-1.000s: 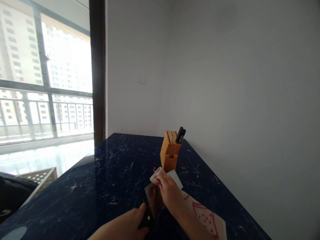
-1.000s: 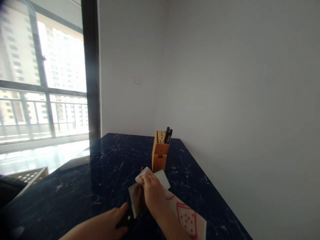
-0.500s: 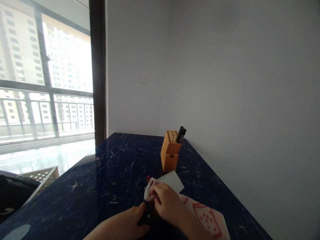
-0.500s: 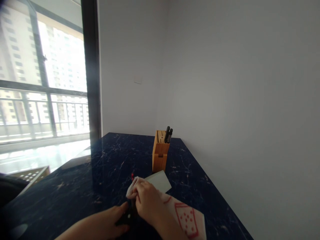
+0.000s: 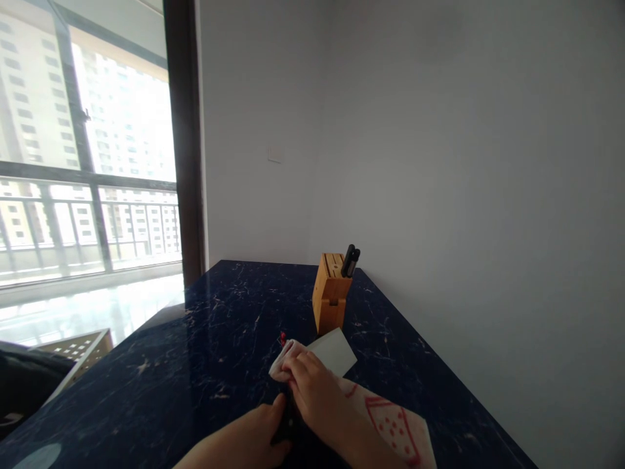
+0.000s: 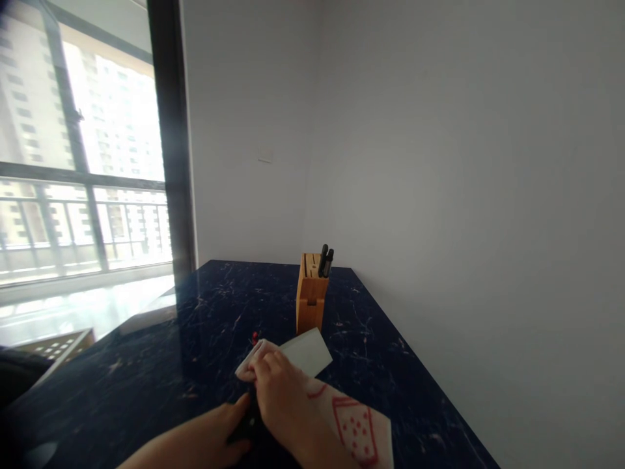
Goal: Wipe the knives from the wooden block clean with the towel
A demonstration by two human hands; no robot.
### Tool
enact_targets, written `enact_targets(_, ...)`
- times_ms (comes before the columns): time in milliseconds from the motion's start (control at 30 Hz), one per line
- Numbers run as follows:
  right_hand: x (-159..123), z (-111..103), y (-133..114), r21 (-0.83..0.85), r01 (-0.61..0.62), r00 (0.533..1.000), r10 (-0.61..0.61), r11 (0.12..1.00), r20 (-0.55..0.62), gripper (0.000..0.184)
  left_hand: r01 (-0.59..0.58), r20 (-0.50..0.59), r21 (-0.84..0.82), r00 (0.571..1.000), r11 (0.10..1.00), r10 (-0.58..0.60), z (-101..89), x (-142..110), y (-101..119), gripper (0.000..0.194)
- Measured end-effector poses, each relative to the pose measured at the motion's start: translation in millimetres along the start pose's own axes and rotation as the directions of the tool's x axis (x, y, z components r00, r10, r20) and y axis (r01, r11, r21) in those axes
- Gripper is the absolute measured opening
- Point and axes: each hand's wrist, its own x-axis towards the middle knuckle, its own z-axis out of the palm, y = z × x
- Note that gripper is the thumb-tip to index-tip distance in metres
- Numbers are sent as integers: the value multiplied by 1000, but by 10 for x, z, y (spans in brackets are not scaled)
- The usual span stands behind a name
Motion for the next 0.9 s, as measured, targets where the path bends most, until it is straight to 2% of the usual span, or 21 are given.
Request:
enact_targets(100, 10, 38, 112, -32, -17, 999, 15, 999, -50, 28, 13, 6, -4, 1000, 1000, -13, -8, -1, 2, 36)
enact_targets(200, 26, 51, 280, -79, -141, 985, 133, 987, -108, 25, 1, 0, -27, 1000, 1000, -1, -9, -4, -13, 29)
enact_targets(267, 27, 38, 339, -96, -194, 977, 183, 976, -108, 24, -7, -9, -44, 1000, 999, 6, -8, -8, -21, 26)
enact_targets(333, 19, 15, 316, -87, -176, 983, 170, 980, -76, 23, 0, -3, -55, 1000, 999, 0, -14, -8, -21, 25)
enact_targets(467, -12, -52, 135, -12, -69, 997, 69, 998, 33, 24, 28, 5, -51, 1000, 998, -27, -43, -4, -7, 27)
enact_targets(533, -33, -102, 79, -2, -68, 994, 68, 998, 91, 23, 30, -3, -50, 1000, 998, -30, -52, -2, -13, 27)
enact_targets(700, -148, -232, 151, -61, -150, 946, 162, 987, 283, 19, 46, 46, -107, 998, 993, -41, -23, 24, -107, 25)
enact_targets(767, -200, -252, 190, -55, -151, 925, 161, 987, 344, 15, 55, 58, -125, 997, 991, -48, -7, 42, -154, 25)
enact_targets(833, -227, -247, 202, -18, -131, 928, 129, 991, 349, 13, 54, 58, -124, 997, 991, -47, -1, 60, -182, 24)
enact_targets(900, -216, -221, 190, 19, -122, 948, 111, 992, 299, 15, 54, 41, -110, 998, 992, -49, -6, 69, -184, 23)
